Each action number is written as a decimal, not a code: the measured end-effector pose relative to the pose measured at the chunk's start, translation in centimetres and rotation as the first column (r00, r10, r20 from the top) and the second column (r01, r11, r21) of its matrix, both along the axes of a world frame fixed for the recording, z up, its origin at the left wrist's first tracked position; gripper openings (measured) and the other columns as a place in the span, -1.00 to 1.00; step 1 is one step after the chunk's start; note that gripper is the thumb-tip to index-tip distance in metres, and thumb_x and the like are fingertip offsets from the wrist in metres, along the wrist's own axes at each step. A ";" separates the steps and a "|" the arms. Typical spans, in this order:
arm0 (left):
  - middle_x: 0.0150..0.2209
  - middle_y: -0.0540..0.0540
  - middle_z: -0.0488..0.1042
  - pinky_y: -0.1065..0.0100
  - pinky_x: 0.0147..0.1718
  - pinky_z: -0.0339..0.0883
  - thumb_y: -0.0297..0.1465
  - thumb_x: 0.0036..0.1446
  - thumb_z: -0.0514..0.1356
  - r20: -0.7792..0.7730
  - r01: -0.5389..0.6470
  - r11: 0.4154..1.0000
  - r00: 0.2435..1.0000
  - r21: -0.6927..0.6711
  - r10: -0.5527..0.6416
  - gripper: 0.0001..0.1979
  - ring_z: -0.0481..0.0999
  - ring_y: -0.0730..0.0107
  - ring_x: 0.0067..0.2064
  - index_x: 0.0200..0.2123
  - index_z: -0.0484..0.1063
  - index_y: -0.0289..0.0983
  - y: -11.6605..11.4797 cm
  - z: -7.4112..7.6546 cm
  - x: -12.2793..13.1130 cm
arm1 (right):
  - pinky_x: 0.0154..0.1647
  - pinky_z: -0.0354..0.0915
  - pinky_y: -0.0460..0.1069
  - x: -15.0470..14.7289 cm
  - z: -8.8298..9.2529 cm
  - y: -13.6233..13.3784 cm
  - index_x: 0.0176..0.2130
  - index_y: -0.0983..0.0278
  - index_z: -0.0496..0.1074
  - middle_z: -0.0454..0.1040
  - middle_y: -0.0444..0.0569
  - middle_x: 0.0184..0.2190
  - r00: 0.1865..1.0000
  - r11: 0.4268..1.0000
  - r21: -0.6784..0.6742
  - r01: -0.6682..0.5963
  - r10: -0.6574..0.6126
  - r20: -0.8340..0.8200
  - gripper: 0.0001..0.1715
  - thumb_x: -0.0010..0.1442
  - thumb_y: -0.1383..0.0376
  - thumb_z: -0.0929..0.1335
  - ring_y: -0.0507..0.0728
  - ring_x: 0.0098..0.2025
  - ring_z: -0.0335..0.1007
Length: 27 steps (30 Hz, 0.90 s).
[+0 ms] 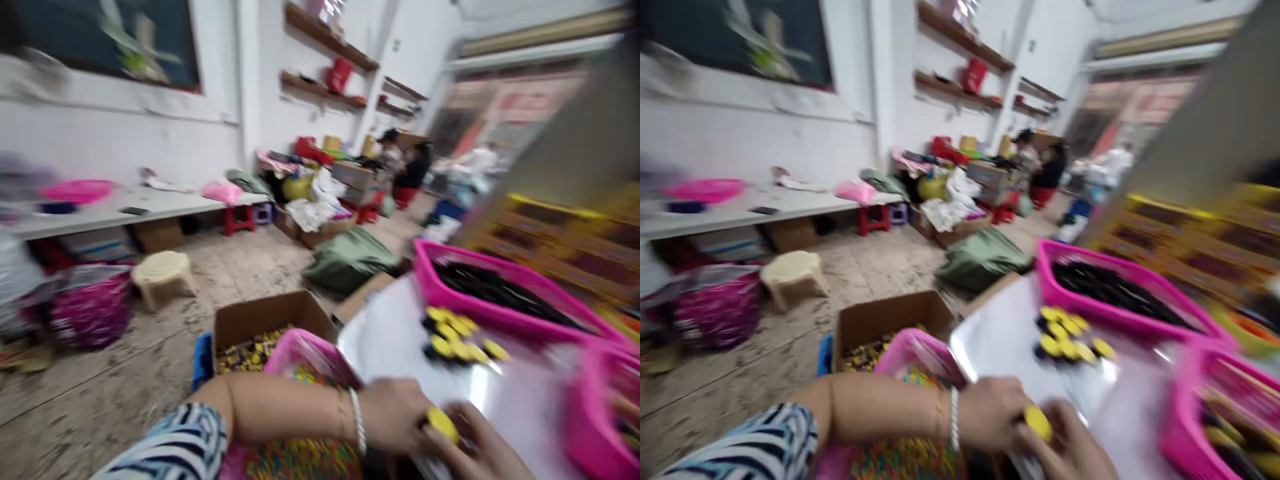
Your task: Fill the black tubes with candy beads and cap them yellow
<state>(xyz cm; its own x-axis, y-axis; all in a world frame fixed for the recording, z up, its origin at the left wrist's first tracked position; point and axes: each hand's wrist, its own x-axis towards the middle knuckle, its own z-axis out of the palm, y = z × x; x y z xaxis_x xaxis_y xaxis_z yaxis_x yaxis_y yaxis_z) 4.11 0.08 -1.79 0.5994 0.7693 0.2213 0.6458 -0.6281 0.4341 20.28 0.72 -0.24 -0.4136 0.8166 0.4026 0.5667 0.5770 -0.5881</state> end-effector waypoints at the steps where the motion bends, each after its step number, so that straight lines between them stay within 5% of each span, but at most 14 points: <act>1: -0.25 -0.13 0.48 0.30 -0.23 0.46 -0.29 0.24 0.20 0.035 0.036 0.999 0.999 -0.019 -0.035 -0.77 0.49 0.30 -0.20 -0.16 0.45 -0.35 -0.3 -0.3 1.3 | -0.61 0.28 -0.09 1.6 0.8 -1.4 -0.38 0.22 0.38 0.40 -0.16 -0.58 0.995 0.997 -0.063 0.054 -0.048 0.087 -0.69 0.19 0.04 0.37 0.03 -0.59 0.33; 4: -0.22 -0.18 0.46 0.32 -0.18 0.45 -0.36 0.16 0.26 0.154 0.056 0.998 0.987 -0.033 -0.050 -0.68 0.48 0.25 -0.18 -0.04 0.44 -0.39 -0.8 -0.4 1.6 | -0.59 0.22 -0.07 4.6 3.6 -2.5 -0.33 0.22 0.36 0.38 -0.17 -0.63 0.939 0.964 -0.118 0.238 -0.198 0.282 -0.65 0.15 -0.01 0.33 0.05 -0.63 0.31; 6: -0.20 -0.19 0.45 0.31 -0.15 0.43 -0.34 0.13 0.30 0.238 0.075 0.997 0.969 -0.032 -0.065 -0.55 0.48 0.26 -0.18 0.06 0.41 -0.41 -0.6 -0.5 0.6 | -0.52 0.21 -0.04 7.4 5.6 -1.2 -0.25 0.25 0.40 0.44 -0.09 -0.56 0.835 0.890 0.107 0.443 -0.453 0.311 -0.54 0.11 -0.07 0.32 0.10 -0.57 0.35; 9: -0.24 -0.15 0.45 0.34 -0.19 0.42 -0.38 0.14 0.29 0.330 0.120 0.992 0.939 -0.038 -0.101 -0.62 0.47 0.32 -0.24 0.03 0.46 -0.38 -0.4 -0.5 -0.3 | -0.49 0.10 0.00 13.3 8.5 1.0 -0.13 0.31 0.44 0.49 0.06 -0.46 0.455 0.519 0.494 0.698 -0.854 0.253 -0.40 0.08 -0.12 0.33 0.18 -0.51 0.36; 10: -0.25 -0.14 0.45 0.35 -0.21 0.41 -0.39 0.16 0.27 0.351 0.134 0.990 0.930 -0.039 -0.112 -0.67 0.47 0.34 -0.27 -0.01 0.48 -0.37 -0.4 -0.5 -0.3 | -0.49 0.06 0.00 15.1 9.3 1.3 -0.10 0.33 0.44 0.48 0.08 -0.48 0.358 0.436 0.533 0.725 -0.900 0.249 -0.37 0.08 -0.12 0.33 0.19 -0.52 0.34; 11: -0.26 -0.14 0.44 0.36 -0.23 0.40 -0.39 0.17 0.26 0.371 0.145 0.989 0.921 -0.041 -0.120 -0.71 0.47 0.35 -0.28 -0.04 0.50 -0.37 -0.4 -0.5 -0.3 | -0.49 0.05 0.00 16.5 9.8 1.4 -0.09 0.35 0.45 0.48 0.08 -0.49 0.320 0.414 0.540 0.733 -0.910 0.263 -0.35 0.09 -0.12 0.34 0.18 -0.52 0.33; 14: -0.25 -0.14 0.44 0.37 -0.27 0.38 -0.40 0.20 0.22 0.406 0.199 0.978 0.900 -0.060 -0.158 -0.76 0.47 0.37 -0.29 -0.08 0.52 -0.35 -0.8 0.1 -0.3 | -0.45 0.12 -0.03 17.8 9.9 -0.1 -0.10 0.32 0.49 0.48 0.00 -0.51 0.403 0.457 0.527 0.716 -0.888 0.222 -0.42 0.16 -0.08 0.31 0.14 -0.49 0.36; 18: -0.25 -0.11 0.46 0.37 -0.26 0.38 -0.39 0.26 0.15 0.363 0.331 0.936 0.892 -0.121 -0.269 -0.78 0.49 0.38 -0.27 -0.09 0.53 -0.28 -1.8 0.7 -2.1 | -0.45 0.15 -0.07 16.0 6.8 -3.7 -0.24 0.28 0.56 0.53 -0.04 -0.47 0.528 0.605 0.541 0.584 -0.789 0.313 -0.59 0.25 0.06 0.26 0.07 -0.48 0.40; 20: -0.27 -0.10 0.49 0.38 -0.25 0.39 -0.39 0.30 0.11 0.294 0.336 0.929 0.914 -0.157 -0.280 -0.78 0.51 0.39 -0.27 -0.12 0.54 -0.26 -2.5 0.2 -3.4 | -0.45 0.14 -0.06 16.2 4.7 -5.4 -0.30 0.29 0.57 0.56 0.01 -0.43 0.459 0.581 0.579 0.573 -0.812 0.361 -0.60 0.24 0.11 0.26 0.09 -0.44 0.41; 23: -0.28 -0.14 0.51 0.33 -0.23 0.43 -0.38 0.31 0.08 0.099 0.215 0.960 0.975 -0.179 -0.199 -0.76 0.53 0.33 -0.26 -0.14 0.54 -0.30 -3.7 -1.6 -4.7 | -0.46 0.11 0.00 18.3 1.6 -7.3 -0.33 0.33 0.59 0.54 0.10 -0.44 0.256 0.450 0.645 0.618 -0.891 0.376 -0.61 0.19 0.14 0.27 0.16 -0.43 0.38; 25: -0.24 -0.18 0.51 0.26 -0.18 0.46 -0.37 0.29 0.11 -0.025 0.152 0.972 0.987 -0.177 -0.159 -0.76 0.53 0.26 -0.20 -0.10 0.52 -0.33 -4.2 -3.1 -4.7 | -0.42 0.16 0.03 19.4 -0.1 -7.9 -0.37 0.34 0.59 0.54 0.13 -0.45 0.256 0.464 0.655 0.597 -0.884 0.392 -0.60 0.17 0.14 0.28 0.20 -0.43 0.38; 27: -0.18 -0.22 0.51 0.19 -0.11 0.46 -0.36 0.26 0.15 -0.098 0.144 0.973 0.982 -0.178 -0.163 -0.75 0.51 0.20 -0.13 -0.06 0.49 -0.35 -4.5 -4.4 -4.0 | -0.32 0.24 0.05 19.3 -1.2 -8.1 -0.40 0.33 0.58 0.55 0.13 -0.42 0.363 0.508 0.660 0.554 -0.860 0.357 -0.61 0.18 0.13 0.29 0.21 -0.37 0.42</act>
